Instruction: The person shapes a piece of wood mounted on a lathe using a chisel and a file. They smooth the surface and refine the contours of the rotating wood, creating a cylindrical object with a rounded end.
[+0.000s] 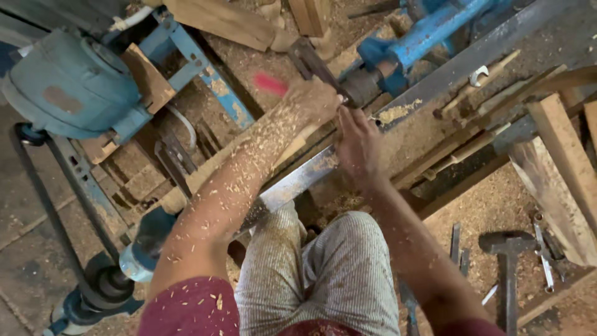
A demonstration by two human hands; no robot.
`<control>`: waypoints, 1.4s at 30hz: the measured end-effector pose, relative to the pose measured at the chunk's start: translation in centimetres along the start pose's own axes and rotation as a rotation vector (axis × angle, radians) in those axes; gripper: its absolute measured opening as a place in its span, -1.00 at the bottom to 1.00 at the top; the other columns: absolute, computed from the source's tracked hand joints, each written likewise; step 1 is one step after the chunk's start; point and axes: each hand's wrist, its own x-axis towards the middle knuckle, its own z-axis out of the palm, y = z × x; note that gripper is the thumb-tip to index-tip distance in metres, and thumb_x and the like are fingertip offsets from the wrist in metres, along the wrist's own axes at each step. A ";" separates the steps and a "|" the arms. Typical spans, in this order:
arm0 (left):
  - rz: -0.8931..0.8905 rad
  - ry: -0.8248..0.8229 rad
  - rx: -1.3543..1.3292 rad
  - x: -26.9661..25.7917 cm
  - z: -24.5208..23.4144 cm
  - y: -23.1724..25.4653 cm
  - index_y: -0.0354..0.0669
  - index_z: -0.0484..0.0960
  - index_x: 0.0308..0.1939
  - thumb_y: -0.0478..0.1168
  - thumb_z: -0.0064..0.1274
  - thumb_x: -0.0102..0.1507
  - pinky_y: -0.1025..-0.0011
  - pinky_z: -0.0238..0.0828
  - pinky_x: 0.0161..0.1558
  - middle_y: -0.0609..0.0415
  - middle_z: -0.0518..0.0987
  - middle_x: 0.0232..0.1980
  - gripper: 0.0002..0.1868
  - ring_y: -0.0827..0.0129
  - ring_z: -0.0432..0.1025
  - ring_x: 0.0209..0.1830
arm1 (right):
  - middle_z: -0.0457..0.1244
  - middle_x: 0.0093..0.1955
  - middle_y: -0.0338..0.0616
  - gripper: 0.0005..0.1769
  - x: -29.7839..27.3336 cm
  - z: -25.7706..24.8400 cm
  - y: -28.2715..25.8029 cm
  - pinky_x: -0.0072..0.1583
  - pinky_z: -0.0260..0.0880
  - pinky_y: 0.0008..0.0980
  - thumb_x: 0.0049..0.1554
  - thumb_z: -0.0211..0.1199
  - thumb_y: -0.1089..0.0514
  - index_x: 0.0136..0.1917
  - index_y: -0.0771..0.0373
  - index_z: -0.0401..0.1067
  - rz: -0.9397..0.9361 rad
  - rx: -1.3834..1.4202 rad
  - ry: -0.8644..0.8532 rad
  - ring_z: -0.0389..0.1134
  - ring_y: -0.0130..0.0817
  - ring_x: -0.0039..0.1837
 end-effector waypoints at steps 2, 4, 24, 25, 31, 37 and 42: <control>0.017 0.151 -0.315 1.9 4.0 -1.7 -0.16 0.62 0.10 0.03 -0.21 0.46 -0.04 0.40 0.19 -0.19 0.60 0.15 -0.58 -0.08 0.46 0.18 | 0.27 0.23 0.00 -0.27 -0.3 0.9 -0.5 0.17 0.38 -0.11 0.03 0.19 0.37 0.49 0.26 0.28 -0.107 0.052 0.185 0.34 -0.01 0.20; 0.093 0.244 -0.572 4.3 8.3 -3.1 -0.22 0.60 0.10 0.05 -0.24 0.47 0.00 0.38 0.21 -0.20 0.60 0.14 -0.54 -0.10 0.45 0.19 | 0.27 0.24 0.00 -0.29 -0.4 1.6 -0.3 0.16 0.36 -0.10 0.08 0.20 0.36 0.51 0.29 0.27 -0.066 0.013 0.103 0.34 -0.06 0.18; 0.125 0.582 -0.393 -5.9 2.1 -0.6 -0.01 0.75 -0.08 0.09 -0.11 0.42 -0.36 0.03 0.29 -0.07 0.67 -0.07 -0.61 -0.07 0.49 0.10 | 0.36 0.07 -0.03 -0.60 0.3 0.8 0.6 0.08 0.39 -0.15 0.01 0.25 0.28 0.16 0.24 0.52 -0.079 0.172 0.068 0.41 -0.07 0.07; 0.176 0.562 -0.260 -6.3 0.8 -0.5 -0.05 0.72 -0.06 0.11 -0.08 0.37 -0.28 0.05 0.28 -0.04 0.67 -0.10 -0.60 0.01 0.51 0.02 | 0.39 0.04 -0.04 -0.73 0.9 0.2 1.0 0.07 0.43 -0.20 0.12 0.26 0.26 0.12 0.24 0.55 0.060 0.365 0.046 0.44 -0.14 0.03; 0.224 0.597 0.196 -3.3 -1.2 -1.4 0.10 0.63 -0.19 -0.10 0.06 0.30 0.16 0.22 0.17 0.14 0.65 -0.18 -0.92 0.28 0.52 -0.06 | 0.38 -0.24 0.04 -0.82 2.3 -0.3 1.1 -0.21 0.41 -0.18 0.17 0.35 0.13 0.01 0.24 0.59 0.344 0.441 -0.033 0.41 -0.15 -0.29; 0.346 0.741 0.288 -1.6 -1.0 -1.9 0.08 0.55 -0.32 0.03 0.11 0.18 0.24 0.22 0.16 0.20 0.59 -0.29 -0.81 0.32 0.48 -0.13 | 0.35 -0.20 0.10 -0.85 2.1 1.2 1.8 -0.13 0.42 -0.14 0.21 0.35 0.18 -0.09 0.29 0.46 0.064 0.390 0.207 0.45 -0.02 -0.17; 0.307 0.761 0.332 -1.8 -0.8 -1.8 0.09 0.55 -0.25 -0.01 0.11 0.23 0.24 0.22 0.19 0.24 0.58 -0.28 -0.86 0.34 0.46 -0.09 | 0.28 -0.20 0.10 -0.78 2.0 1.9 2.3 -0.13 0.35 -0.06 0.27 0.35 0.19 -0.11 0.31 0.36 -0.005 0.281 0.237 0.36 0.14 -0.15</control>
